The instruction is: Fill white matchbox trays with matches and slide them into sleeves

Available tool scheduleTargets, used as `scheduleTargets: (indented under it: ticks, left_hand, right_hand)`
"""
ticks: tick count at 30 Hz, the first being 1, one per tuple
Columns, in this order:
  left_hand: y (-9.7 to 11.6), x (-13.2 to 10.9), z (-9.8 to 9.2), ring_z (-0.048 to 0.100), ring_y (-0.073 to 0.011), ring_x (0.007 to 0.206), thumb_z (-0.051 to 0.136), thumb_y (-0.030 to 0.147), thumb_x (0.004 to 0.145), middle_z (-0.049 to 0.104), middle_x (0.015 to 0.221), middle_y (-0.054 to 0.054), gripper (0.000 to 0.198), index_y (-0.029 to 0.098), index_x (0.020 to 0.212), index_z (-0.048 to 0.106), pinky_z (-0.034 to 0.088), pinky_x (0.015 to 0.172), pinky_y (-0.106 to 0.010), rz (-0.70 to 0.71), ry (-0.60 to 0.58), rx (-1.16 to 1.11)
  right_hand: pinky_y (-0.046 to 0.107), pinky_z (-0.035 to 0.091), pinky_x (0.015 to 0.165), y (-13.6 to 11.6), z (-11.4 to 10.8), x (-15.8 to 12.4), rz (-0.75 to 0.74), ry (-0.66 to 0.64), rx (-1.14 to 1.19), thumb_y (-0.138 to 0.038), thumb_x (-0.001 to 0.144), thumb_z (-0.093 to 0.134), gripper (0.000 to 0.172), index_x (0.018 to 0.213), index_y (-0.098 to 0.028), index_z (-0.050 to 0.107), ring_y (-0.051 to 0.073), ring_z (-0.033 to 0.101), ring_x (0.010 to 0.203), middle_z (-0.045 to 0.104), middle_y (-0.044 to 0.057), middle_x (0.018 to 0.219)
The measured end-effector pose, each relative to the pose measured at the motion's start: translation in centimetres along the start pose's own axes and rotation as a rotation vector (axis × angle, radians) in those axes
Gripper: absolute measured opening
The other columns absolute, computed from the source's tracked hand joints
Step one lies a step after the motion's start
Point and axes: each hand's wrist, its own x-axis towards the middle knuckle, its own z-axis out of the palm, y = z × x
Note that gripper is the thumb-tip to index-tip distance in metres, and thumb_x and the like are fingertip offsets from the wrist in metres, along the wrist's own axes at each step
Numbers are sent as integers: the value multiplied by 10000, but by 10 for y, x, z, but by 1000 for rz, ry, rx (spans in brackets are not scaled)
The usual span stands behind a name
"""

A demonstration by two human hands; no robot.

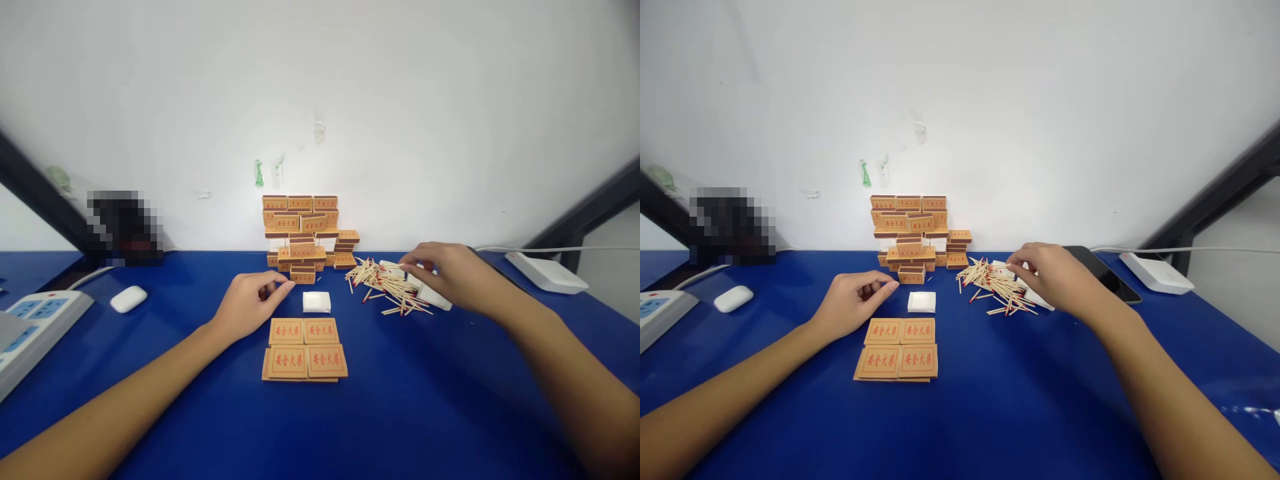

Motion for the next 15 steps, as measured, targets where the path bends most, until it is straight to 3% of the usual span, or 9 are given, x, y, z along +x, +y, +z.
scheduleTargets:
  ticks: [4, 8, 11, 15]
  left_hand:
    - [0, 0, 0, 552, -117, 543, 640, 403, 1030, 663, 624, 31, 263, 205, 919, 773, 413, 574, -267, 8, -4, 9]
    - [-1, 1, 2, 555, -115, 547, 639, 400, 1029, 668, 643, 28, 256, 202, 937, 772, 417, 579, -262, 20, -24, 5]
    - [-4, 3, 4, 538, -111, 551, 697, 434, 997, 664, 664, 34, 248, 199, 999, 777, 427, 587, -257, 33, -37, -27]
    - [-9, 4, 7, 525, -116, 585, 777, 475, 941, 659, 728, 32, 318, 204, 1109, 780, 417, 589, -257, 70, -102, -64]
  right_hand:
    - [402, 469, 675, -14, -5, -1, 79, 41, 133, -622, 958, 585, 430, 873, -251, 784, 230, 616, 693, 761, 87, 841]
    - [359, 477, 627, -50, 3, 0, 217, -51, 484, -683, 900, 680, 461, 915, -245, 825, 210, 629, 688, 782, 68, 847]
    - [349, 486, 657, -79, 18, 2, 187, -140, 655, -649, 904, 700, 428, 933, -244, 834, 205, 646, 746, 787, 66, 899]
    - [346, 451, 651, -97, 36, 7, 129, -159, 662, -604, 910, 709, 381, 901, -244, 836, 184, 591, 713, 752, 43, 823]
